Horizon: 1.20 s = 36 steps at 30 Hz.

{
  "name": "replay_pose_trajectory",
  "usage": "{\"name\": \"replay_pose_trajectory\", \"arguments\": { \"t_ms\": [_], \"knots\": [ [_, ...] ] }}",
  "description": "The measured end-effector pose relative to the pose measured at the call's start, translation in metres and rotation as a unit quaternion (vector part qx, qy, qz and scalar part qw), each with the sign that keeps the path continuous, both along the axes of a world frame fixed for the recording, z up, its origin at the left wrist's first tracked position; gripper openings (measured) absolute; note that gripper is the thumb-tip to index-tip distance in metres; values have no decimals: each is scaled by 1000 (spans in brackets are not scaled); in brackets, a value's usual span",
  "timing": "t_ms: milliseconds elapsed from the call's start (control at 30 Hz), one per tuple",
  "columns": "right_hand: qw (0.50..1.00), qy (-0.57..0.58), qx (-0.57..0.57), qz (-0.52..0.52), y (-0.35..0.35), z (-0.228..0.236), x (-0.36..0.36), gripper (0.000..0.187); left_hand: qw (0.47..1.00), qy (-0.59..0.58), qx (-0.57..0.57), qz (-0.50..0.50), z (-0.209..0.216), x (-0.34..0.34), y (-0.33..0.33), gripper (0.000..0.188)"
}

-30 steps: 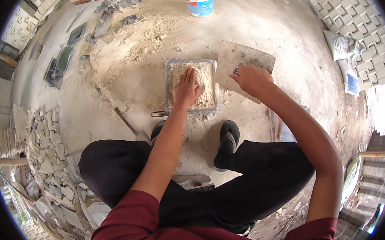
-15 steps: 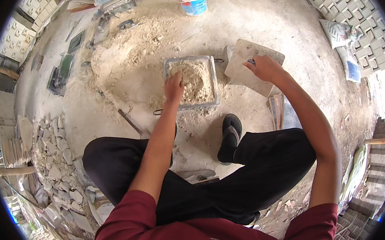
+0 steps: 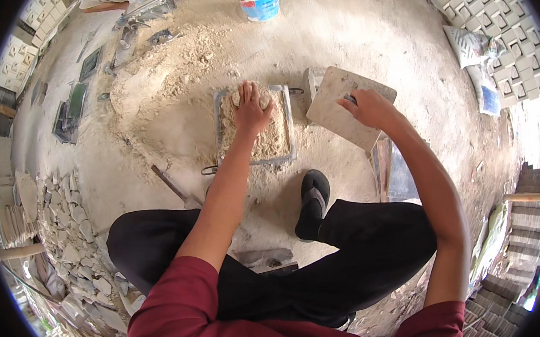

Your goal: The person prepares stone tiles by applying a sandy mixture and using a trowel to scrape and level the surface of each tile.

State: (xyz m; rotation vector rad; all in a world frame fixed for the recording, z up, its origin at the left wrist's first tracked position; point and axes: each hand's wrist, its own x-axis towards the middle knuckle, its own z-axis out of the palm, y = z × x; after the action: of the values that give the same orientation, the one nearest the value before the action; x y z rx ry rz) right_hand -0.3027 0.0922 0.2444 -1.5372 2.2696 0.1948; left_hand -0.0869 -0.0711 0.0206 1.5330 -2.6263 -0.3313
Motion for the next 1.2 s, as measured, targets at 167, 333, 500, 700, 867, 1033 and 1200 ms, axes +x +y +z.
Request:
{"name": "replay_pose_trajectory", "arguments": {
  "t_ms": [167, 333, 500, 700, 867, 1033, 1200],
  "knots": [
    [999, 3, 40, -15, -2, -3, -10, 59, 998, -15, 57, 13, 17, -10, 21, 89],
    [1000, 21, 20, 7, -6, -11, -17, 58, 966, -56, 57, -245, 21, -6, 32, 94],
    [999, -22, 17, 22, -26, -10, -6, 57, 959, -5, 1, -284, -6, 29, 51, 71],
    [998, 11, -9, 63, -25, -22, -4, 57, 990, -2, 17, -143, -2, 82, 64, 70],
    [998, -4, -8, 66, -20, -12, 7, 59, 996, 16, 85, -3, -9, 98, 48, 82],
    [998, -14, 1, 64, -9, -12, 0, 61, 999, 3, 45, 30, -6, 70, 27, 88],
    [998, 13, 38, 38, -1, -18, -9, 61, 997, 45, 63, 27, 18, 18, 35, 86]
  ]
}}
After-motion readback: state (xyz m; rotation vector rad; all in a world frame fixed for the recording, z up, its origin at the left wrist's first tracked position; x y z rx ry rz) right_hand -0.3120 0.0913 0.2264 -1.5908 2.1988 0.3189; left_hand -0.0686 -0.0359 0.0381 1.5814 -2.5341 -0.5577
